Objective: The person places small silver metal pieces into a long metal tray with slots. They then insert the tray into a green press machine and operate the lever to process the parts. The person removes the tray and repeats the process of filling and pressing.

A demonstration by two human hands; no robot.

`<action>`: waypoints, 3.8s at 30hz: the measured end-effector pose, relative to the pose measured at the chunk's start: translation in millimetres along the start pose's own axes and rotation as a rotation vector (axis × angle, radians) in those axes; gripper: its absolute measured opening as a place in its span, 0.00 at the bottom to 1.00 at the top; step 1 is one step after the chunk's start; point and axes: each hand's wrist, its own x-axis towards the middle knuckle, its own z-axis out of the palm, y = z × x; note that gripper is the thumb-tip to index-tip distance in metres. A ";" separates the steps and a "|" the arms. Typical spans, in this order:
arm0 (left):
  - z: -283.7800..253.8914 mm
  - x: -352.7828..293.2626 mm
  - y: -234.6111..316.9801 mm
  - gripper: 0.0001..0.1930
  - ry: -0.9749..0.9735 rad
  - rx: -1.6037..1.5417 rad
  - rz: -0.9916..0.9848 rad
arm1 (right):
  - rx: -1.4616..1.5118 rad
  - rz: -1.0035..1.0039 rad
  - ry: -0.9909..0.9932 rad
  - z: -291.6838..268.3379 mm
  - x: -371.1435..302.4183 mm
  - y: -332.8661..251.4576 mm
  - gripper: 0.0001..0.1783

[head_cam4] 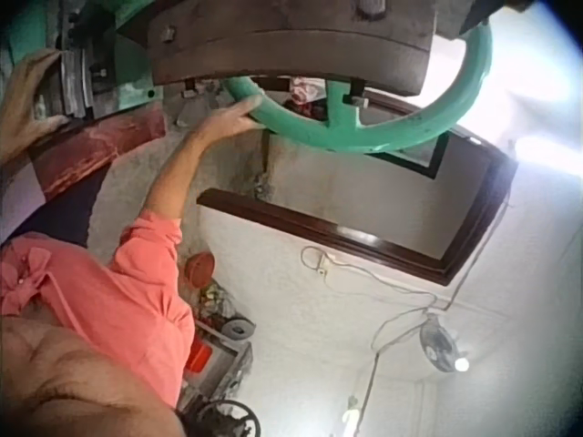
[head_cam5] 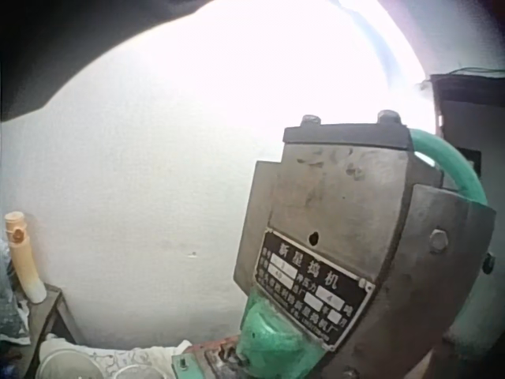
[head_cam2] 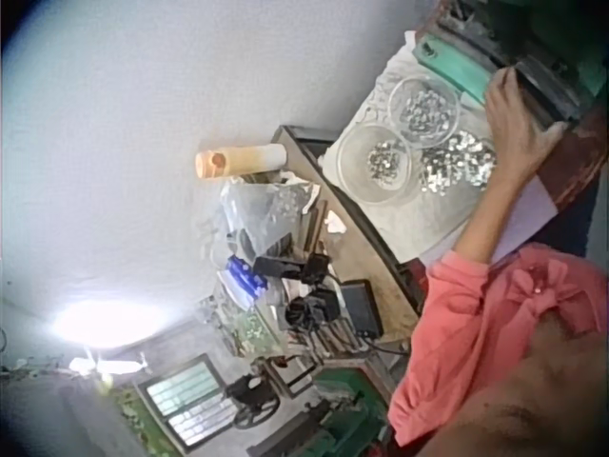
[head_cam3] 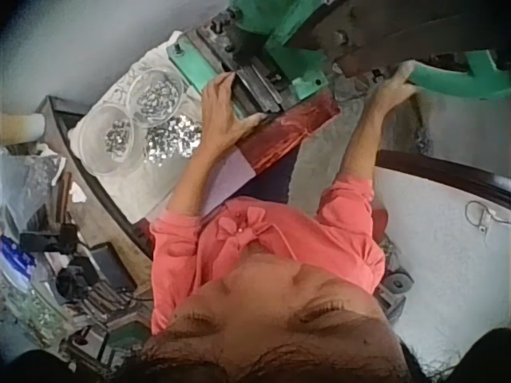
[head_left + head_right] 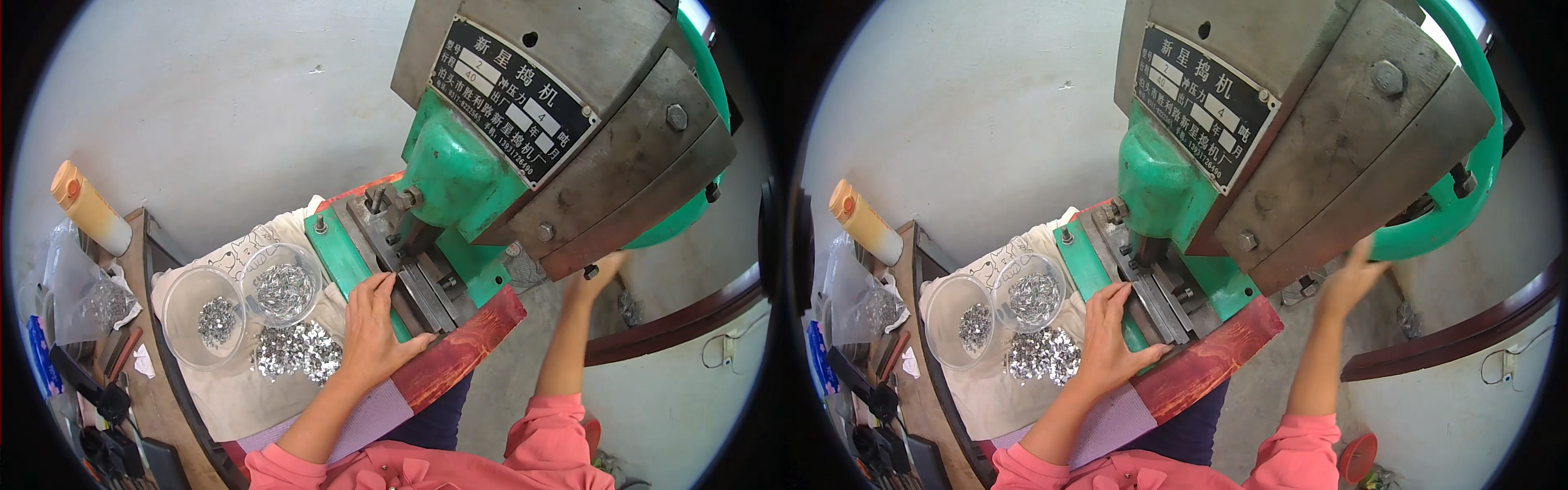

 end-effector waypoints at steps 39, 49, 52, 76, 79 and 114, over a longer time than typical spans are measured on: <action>-19.3 31.5 -13.5 0.19 -0.117 -0.317 -0.101 | -0.391 -0.185 -1.141 10.5 -141.1 -96.8 0.19; -24.6 18.9 -11.5 0.17 -0.008 -0.292 -0.143 | -0.354 -0.172 -0.891 10.1 -161.8 -109.2 0.15; -33.6 8.7 -0.6 0.16 -0.003 -0.267 -0.181 | -0.450 -0.252 -0.871 5.3 -176.4 -93.2 0.17; -115.9 -167.6 -3.7 0.15 0.096 -1.057 -0.918 | 0.142 0.293 -1.557 32.0 -244.8 -135.9 0.10; -116.8 -184.2 -5.8 0.13 0.192 -1.000 -0.976 | 0.078 0.223 -1.562 44.8 -254.9 -140.2 0.11; -123.1 -192.0 -8.8 0.14 0.159 -0.938 -1.017 | -0.205 -0.003 -1.256 -25.7 -234.5 -103.8 0.20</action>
